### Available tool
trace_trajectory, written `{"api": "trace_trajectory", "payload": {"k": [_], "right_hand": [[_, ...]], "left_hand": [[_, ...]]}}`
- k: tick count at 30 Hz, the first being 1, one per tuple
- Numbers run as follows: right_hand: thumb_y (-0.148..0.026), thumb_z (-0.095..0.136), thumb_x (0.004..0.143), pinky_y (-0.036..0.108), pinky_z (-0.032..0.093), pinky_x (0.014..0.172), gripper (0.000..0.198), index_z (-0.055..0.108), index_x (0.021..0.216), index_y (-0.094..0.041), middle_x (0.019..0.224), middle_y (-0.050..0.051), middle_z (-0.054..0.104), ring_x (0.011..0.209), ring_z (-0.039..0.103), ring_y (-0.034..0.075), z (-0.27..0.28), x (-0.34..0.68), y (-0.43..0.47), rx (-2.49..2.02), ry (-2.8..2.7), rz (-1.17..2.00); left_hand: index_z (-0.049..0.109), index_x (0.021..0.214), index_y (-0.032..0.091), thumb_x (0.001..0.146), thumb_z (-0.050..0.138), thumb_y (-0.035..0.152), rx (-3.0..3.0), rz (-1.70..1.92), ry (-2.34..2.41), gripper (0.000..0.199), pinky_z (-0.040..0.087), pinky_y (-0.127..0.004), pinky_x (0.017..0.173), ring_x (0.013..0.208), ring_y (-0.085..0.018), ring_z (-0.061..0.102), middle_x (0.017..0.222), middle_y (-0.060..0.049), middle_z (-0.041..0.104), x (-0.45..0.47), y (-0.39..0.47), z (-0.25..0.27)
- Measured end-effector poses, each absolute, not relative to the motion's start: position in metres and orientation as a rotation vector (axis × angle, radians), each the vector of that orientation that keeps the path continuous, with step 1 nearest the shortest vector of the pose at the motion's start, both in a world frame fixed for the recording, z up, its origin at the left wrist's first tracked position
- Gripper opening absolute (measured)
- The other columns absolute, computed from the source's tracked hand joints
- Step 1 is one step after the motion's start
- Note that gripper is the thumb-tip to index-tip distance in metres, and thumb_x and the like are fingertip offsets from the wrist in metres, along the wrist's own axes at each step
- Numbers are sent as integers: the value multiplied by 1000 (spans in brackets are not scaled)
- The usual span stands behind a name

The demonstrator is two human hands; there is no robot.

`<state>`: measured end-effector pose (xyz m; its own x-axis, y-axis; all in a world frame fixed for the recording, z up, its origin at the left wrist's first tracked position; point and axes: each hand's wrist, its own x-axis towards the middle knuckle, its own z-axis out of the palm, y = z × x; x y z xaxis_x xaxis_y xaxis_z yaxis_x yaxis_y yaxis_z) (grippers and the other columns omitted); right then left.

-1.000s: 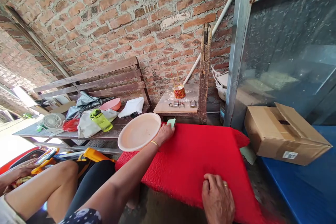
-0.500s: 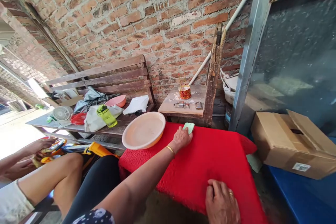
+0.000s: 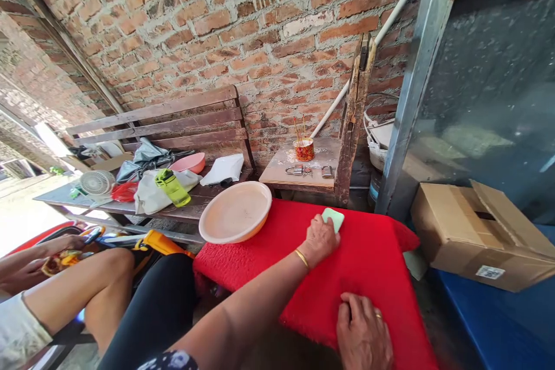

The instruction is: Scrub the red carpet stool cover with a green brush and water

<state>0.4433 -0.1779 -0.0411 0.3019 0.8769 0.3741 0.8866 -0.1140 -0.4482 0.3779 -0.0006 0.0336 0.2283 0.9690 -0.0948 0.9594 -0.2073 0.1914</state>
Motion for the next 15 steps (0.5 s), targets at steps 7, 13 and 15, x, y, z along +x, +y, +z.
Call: {"api": "trace_trajectory", "payload": {"k": [7,13,15], "right_hand": [[-32,40,92,39,41,74,31,69,93,-23,93,7,71,76,61,24,-42,444,-178,-1968,-1586,-29],[-30,43,90,37,40,71,27,69,91,-24,89,6,71,76,59,24,-39,443,-178,-1967,-1588,-38],[-30,43,90,37,40,70,26,68,91,-24,88,6,70,76,59,24,-38,443,-178,-1966,-1595,-39]], "left_hand": [[58,125,19,89,49,57,2434,45,1342,53,52,-40,86,103,-29,62,117,-16,58,385,-28,57],[55,131,24,88,58,44,2599,40,1330,48,48,-37,96,106,-25,60,116,-10,56,283,-25,70],[53,135,26,86,62,42,2679,12,1118,53,45,-36,100,110,-24,59,120,-9,57,253,-29,70]]}}
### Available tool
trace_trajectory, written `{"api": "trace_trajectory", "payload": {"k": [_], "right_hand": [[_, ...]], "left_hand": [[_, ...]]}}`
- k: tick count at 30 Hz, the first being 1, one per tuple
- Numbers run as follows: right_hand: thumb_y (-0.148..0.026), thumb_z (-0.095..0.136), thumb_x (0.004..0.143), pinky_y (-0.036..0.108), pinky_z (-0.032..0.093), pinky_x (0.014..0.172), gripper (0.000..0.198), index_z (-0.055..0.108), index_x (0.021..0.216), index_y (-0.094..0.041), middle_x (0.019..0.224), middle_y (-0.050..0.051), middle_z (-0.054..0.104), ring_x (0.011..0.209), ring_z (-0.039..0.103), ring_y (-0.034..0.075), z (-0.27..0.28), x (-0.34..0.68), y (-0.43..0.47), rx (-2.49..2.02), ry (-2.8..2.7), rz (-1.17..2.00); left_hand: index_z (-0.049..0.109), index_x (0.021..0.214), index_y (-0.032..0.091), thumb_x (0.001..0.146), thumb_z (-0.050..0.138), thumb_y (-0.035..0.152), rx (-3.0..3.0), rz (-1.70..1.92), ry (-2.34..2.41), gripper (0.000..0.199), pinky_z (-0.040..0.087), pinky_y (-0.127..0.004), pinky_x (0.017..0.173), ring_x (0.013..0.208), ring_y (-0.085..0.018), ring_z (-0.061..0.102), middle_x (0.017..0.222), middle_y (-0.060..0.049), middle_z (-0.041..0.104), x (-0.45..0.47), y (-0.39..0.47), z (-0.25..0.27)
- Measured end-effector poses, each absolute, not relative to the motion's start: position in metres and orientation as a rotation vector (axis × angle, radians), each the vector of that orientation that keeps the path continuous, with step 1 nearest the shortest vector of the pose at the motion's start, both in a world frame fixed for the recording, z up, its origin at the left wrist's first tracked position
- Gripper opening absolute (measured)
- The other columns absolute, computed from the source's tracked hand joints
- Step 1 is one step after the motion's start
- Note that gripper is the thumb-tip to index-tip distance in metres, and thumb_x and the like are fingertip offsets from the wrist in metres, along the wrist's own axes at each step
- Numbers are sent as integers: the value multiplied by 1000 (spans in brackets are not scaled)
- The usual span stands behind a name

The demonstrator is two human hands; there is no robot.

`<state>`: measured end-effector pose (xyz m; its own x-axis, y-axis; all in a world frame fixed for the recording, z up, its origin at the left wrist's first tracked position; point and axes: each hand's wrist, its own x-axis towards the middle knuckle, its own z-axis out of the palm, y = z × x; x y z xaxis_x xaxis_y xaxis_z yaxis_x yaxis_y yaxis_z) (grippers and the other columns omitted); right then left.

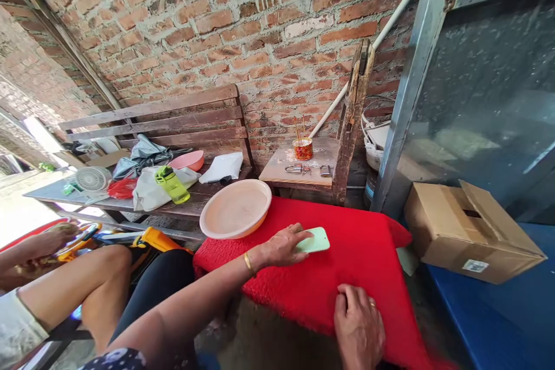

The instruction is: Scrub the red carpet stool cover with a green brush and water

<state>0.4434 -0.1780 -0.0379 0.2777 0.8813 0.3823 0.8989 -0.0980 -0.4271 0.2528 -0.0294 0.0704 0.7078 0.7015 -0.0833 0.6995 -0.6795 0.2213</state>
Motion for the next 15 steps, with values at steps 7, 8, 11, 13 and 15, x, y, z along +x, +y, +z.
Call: {"api": "trace_trajectory", "payload": {"k": [7,8,11,13,15], "right_hand": [[-30,42,89,38,41,70,26,68,91,-24,90,7,70,74,58,25,-38,447,-178,-1961,-1600,-52],[-30,42,89,38,41,71,26,68,91,-24,91,7,70,74,59,25,-38,447,-178,-1953,-1591,-54],[-32,42,90,39,43,73,27,68,92,-23,93,9,70,77,60,25,-41,449,-179,-1911,-1553,-63],[-35,43,90,39,45,73,28,67,91,-22,92,11,68,80,61,26,-42,450,-178,-1842,-1522,-69],[-40,45,92,39,46,75,30,67,89,-21,91,11,67,82,62,25,-42,448,-176,-1727,-1498,-91]], "left_hand": [[53,138,31,86,63,50,2644,-100,714,56,38,-46,109,129,-30,50,141,-8,52,212,-50,64],[51,139,32,86,63,51,2620,-53,735,58,36,-46,111,134,-30,46,146,-7,49,209,-50,62],[47,143,32,94,55,46,2572,150,916,52,33,-43,114,142,-26,36,153,-6,42,189,-44,49],[49,143,29,99,44,38,2587,245,1049,45,32,-41,116,144,-23,34,153,-7,42,168,-38,36],[49,143,26,101,41,35,2640,256,1087,44,30,-42,118,146,-23,31,154,-8,42,144,-31,23]]}}
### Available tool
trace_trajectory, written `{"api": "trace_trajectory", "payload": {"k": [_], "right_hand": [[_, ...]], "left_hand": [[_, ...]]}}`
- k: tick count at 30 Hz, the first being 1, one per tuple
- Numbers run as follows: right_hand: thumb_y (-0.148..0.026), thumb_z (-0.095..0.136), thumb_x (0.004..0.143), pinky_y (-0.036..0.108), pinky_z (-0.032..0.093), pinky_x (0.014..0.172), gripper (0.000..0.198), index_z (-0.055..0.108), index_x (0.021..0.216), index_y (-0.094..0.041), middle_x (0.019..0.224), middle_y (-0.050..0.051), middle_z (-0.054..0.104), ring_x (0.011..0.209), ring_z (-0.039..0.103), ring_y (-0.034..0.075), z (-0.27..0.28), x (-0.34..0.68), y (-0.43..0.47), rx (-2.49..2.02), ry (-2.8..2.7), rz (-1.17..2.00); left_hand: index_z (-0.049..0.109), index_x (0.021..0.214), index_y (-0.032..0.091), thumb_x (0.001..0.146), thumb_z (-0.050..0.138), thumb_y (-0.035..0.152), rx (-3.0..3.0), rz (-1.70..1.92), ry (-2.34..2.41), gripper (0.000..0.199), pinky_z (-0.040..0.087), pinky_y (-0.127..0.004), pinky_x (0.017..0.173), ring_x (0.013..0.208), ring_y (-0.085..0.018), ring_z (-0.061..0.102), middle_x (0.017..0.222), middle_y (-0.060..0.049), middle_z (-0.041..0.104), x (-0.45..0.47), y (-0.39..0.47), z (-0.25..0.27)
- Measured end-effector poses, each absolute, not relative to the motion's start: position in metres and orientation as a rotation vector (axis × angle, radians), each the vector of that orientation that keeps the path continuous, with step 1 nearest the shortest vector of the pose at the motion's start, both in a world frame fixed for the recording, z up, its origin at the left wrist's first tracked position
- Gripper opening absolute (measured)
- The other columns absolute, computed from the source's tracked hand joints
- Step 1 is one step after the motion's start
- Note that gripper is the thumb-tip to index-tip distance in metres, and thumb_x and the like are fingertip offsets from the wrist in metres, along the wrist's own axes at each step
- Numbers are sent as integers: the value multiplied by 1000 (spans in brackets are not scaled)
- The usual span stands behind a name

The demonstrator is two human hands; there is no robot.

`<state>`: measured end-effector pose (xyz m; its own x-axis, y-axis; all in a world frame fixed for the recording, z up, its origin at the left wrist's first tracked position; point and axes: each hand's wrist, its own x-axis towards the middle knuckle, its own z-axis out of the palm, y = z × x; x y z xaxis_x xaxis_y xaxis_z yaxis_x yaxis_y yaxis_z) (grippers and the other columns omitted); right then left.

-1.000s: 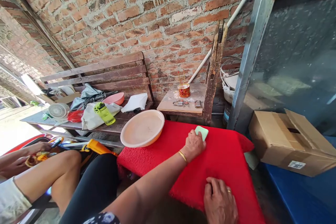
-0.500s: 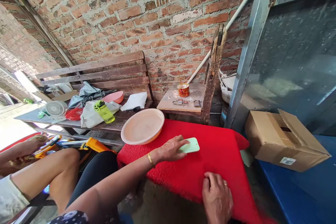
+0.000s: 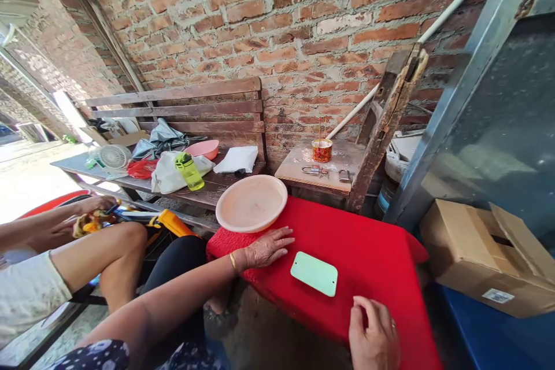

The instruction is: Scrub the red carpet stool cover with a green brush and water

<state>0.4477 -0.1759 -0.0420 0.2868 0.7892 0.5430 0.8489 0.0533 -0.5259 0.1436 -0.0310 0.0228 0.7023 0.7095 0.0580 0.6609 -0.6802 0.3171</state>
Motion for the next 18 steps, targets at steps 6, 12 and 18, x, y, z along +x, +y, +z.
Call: {"api": "trace_trajectory", "payload": {"k": [6,12,18], "right_hand": [[-52,48,94,37,45,78,38,69,97,-20,102,13,67,90,63,24,-18,412,-160,-1494,-1687,-247],[-55,51,90,46,43,92,45,63,121,-25,137,15,54,125,51,32,-5,384,-141,-1535,-2025,-246],[-33,58,82,44,38,98,21,64,101,-26,138,9,54,127,48,28,4,390,-123,-1661,-2243,65]], "left_hand": [[42,149,27,97,51,45,2727,135,996,56,16,-43,122,148,-23,24,158,-9,33,108,-24,5],[41,149,32,94,56,46,2676,85,1013,58,14,-42,123,148,-23,25,159,-6,31,114,-25,11],[41,150,28,95,52,49,2742,185,969,59,15,-43,122,148,-25,25,159,-9,32,110,-22,-5]]}}
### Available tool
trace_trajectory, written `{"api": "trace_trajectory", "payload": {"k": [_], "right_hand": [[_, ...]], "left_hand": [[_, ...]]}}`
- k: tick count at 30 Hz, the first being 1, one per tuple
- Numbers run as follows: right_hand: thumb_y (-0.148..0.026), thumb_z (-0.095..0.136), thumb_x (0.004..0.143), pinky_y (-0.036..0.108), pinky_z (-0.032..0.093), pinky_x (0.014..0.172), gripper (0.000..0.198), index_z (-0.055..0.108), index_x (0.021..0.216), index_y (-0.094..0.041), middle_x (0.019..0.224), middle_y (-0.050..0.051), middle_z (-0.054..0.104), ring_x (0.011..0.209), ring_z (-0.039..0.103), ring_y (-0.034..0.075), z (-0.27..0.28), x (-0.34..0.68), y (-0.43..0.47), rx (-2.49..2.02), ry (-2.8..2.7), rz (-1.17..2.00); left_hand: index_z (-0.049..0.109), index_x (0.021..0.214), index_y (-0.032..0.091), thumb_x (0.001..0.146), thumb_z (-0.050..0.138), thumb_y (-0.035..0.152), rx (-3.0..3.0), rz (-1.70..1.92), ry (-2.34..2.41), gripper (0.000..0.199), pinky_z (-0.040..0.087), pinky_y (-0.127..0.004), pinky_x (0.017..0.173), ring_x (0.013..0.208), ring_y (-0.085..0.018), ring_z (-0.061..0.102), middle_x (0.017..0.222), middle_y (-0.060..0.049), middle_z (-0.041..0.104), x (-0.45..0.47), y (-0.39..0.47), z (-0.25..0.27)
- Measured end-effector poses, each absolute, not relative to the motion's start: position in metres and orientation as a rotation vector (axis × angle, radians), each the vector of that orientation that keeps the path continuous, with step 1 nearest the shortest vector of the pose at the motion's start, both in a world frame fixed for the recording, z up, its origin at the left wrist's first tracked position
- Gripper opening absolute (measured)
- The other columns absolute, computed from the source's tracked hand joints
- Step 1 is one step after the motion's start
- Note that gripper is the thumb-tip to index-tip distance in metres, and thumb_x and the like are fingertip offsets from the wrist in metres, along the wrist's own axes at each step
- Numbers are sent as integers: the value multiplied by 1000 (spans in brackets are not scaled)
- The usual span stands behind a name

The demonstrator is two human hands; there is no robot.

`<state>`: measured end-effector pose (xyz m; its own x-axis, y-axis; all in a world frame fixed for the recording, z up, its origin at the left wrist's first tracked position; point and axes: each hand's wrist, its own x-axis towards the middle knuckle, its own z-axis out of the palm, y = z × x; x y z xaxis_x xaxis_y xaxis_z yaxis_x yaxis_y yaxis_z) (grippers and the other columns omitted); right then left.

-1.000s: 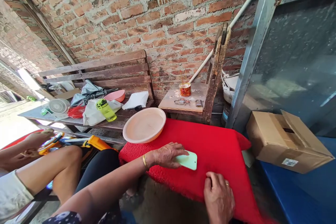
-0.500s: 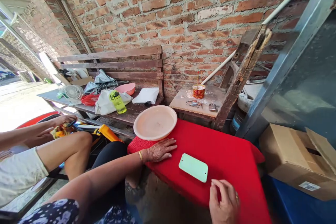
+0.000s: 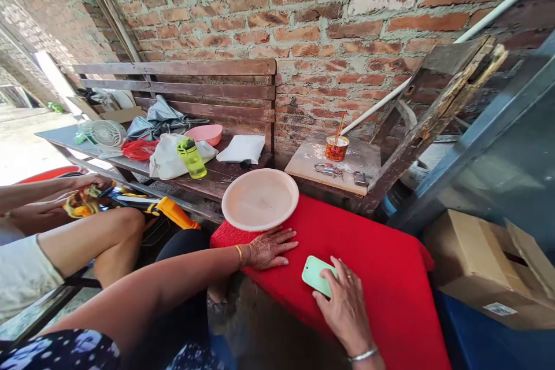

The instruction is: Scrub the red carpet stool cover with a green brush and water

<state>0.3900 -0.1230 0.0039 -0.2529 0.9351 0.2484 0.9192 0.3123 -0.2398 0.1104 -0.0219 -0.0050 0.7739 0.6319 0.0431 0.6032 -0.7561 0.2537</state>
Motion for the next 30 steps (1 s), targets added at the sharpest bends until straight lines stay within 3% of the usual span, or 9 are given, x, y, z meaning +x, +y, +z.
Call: {"api": "trace_trajectory", "payload": {"k": [3,6,11,17,20,23,26,30], "right_hand": [[-18,52,77,36,38,90,21,61,94,-25,116,4,63,108,56,22,23,382,-116,-1791,-2278,257],[-19,53,75,32,36,83,20,61,92,-26,98,1,63,94,57,18,34,375,-112,-1856,-2227,340],[-45,57,80,31,41,73,26,64,96,-26,92,2,62,82,59,19,20,422,-125,-1995,-1873,282],[-75,47,77,39,40,56,61,69,100,-23,67,8,57,61,52,28,11,522,-166,-2559,-1112,-58],[-68,49,76,43,46,66,61,67,109,-21,77,11,59,80,56,32,11,512,-165,-2428,-1074,-55],[-51,54,75,39,49,82,52,65,115,-20,96,9,62,93,58,27,10,450,-148,-2061,-1354,150],[-37,58,76,34,48,86,38,68,110,-25,102,6,61,93,60,22,12,387,-128,-1841,-1678,336],[-36,63,75,36,48,86,33,71,106,-25,98,7,62,90,61,23,11,392,-127,-1915,-1764,251]], "left_hand": [[42,149,28,96,51,50,2738,179,978,59,16,-41,122,148,-24,26,159,-8,33,110,-22,-7],[43,149,26,96,51,50,2719,180,975,58,15,-42,123,148,-25,25,158,-8,33,110,-22,-4],[45,147,26,96,50,49,2678,159,991,57,15,-40,123,148,-23,24,159,-7,33,111,-23,0],[46,146,27,96,51,47,2673,206,986,55,17,-42,123,148,-24,25,159,-5,33,110,-22,-5],[48,145,26,95,52,47,2707,229,965,55,21,-45,122,147,-26,28,157,-6,36,109,-20,-11],[50,144,25,95,52,46,2742,243,958,54,25,-47,121,146,-28,31,156,-8,38,107,-17,-15],[49,144,26,96,51,45,2762,241,952,52,26,-48,120,145,-27,31,156,-8,38,106,-15,-18],[48,145,28,96,50,45,2769,229,953,52,27,-47,120,145,-26,31,156,-7,38,105,-15,-18]]}}
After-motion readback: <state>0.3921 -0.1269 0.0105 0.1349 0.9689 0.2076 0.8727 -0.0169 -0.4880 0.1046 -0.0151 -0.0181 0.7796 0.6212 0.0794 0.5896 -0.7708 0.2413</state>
